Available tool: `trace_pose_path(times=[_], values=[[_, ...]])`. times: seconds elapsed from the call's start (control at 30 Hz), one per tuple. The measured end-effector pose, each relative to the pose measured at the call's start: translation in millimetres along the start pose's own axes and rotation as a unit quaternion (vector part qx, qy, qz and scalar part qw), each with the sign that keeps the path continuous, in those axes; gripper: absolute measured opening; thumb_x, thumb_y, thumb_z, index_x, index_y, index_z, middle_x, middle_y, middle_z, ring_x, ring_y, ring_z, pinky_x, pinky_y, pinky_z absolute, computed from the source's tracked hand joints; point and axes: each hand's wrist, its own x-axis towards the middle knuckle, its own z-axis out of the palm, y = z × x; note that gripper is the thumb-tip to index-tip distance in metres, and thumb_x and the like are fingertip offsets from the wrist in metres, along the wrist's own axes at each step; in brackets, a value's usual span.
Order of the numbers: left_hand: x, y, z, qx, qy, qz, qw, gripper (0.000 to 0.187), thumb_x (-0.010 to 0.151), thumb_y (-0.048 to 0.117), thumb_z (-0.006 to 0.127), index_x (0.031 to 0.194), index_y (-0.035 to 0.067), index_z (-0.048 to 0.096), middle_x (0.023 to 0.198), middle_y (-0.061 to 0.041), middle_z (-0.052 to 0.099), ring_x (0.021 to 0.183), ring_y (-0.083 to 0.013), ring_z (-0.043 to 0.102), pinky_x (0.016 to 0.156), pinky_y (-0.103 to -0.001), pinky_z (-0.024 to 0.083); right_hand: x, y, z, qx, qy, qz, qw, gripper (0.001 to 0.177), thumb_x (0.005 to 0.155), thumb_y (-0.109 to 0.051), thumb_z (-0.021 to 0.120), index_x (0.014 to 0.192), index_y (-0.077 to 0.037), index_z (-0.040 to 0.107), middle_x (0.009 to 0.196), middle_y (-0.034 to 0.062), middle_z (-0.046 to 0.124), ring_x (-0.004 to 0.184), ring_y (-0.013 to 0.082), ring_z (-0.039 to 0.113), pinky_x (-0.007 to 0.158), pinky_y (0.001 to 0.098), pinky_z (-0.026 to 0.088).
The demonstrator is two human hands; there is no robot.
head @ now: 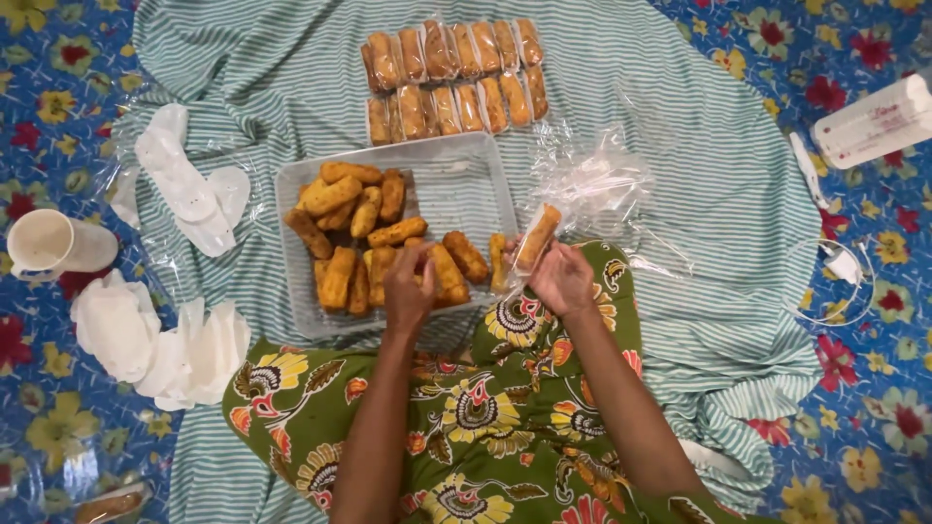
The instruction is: Wrapping individual fried food items in small paper sheets and arranging them
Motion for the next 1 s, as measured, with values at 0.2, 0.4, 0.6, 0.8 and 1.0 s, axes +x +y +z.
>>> trace_pose_path(times=[0.2, 0.4, 0.6, 0.8, 1.0], values=[[-8, -26, 8, 0.048, -0.024, 0.062, 0.997, 0.017, 0.082, 0.026, 0.086, 0.083, 0.015, 0.072, 0.075, -0.005, 0.068, 0.072, -0.032, 0.071, 0.067, -0.04, 0.057, -3, 1, 9, -0.013, 0.01, -0.008, 1.0, 0.048, 0.09, -0.037, 0.058, 0.131, -0.012, 0.059, 0.136, 0.0229, 0.063, 0.126, 0.0396, 0.062, 0.106, 0.0527, 0.052], [-7, -9, 0, 0.033, -0.014, 0.049, 0.998, 0.02, 0.09, 0.027, 0.082, 0.103, 0.014, 0.072, 0.09, -0.005, 0.065, 0.081, -0.0328, 0.071, 0.072, -0.042, 0.058, -1, 1, -16, 0.021, 0.005, 0.007, 1.0, 0.044, 0.089, -0.034, 0.054, 0.127, -0.014, 0.061, 0.136, 0.0236, 0.063, 0.123, 0.0396, 0.064, 0.105, 0.0524, 0.052], [-8, 4, -7, 0.021, -0.001, 0.011, 1.0, 0.013, 0.091, 0.012, 0.075, 0.103, 0.012, 0.073, 0.081, -0.012, 0.069, 0.077, -0.0369, 0.071, 0.07, -0.043, 0.057, -8, 3, 8, -0.011, 0.009, 0.001, 1.0, 0.042, 0.091, -0.035, 0.056, 0.125, -0.012, 0.064, 0.133, 0.0219, 0.066, 0.124, 0.0399, 0.063, 0.105, 0.0511, 0.053], [-16, -5, -2, 0.079, -0.028, -0.004, 0.996, 0.014, 0.094, 0.026, 0.074, 0.088, 0.014, 0.074, 0.075, -0.012, 0.073, 0.076, -0.0362, 0.074, 0.067, -0.043, 0.057, -11, 2, 11, -0.01, 0.01, -0.003, 1.0, 0.041, 0.088, -0.029, 0.056, 0.125, -0.012, 0.065, 0.134, 0.0229, 0.065, 0.126, 0.0414, 0.062, 0.106, 0.0521, 0.052], [-18, -22, 5, 0.054, -0.052, 0.025, 0.997, 0.014, 0.095, 0.028, 0.073, 0.093, 0.014, 0.075, 0.076, -0.012, 0.07, 0.075, -0.0378, 0.072, 0.066, -0.046, 0.058, -17, 2, 15, -0.006, -0.01, -0.017, 1.0, 0.042, 0.083, -0.026, 0.057, 0.124, -0.014, 0.064, 0.136, 0.0241, 0.063, 0.13, 0.0442, 0.058, 0.11, 0.0565, 0.047]])
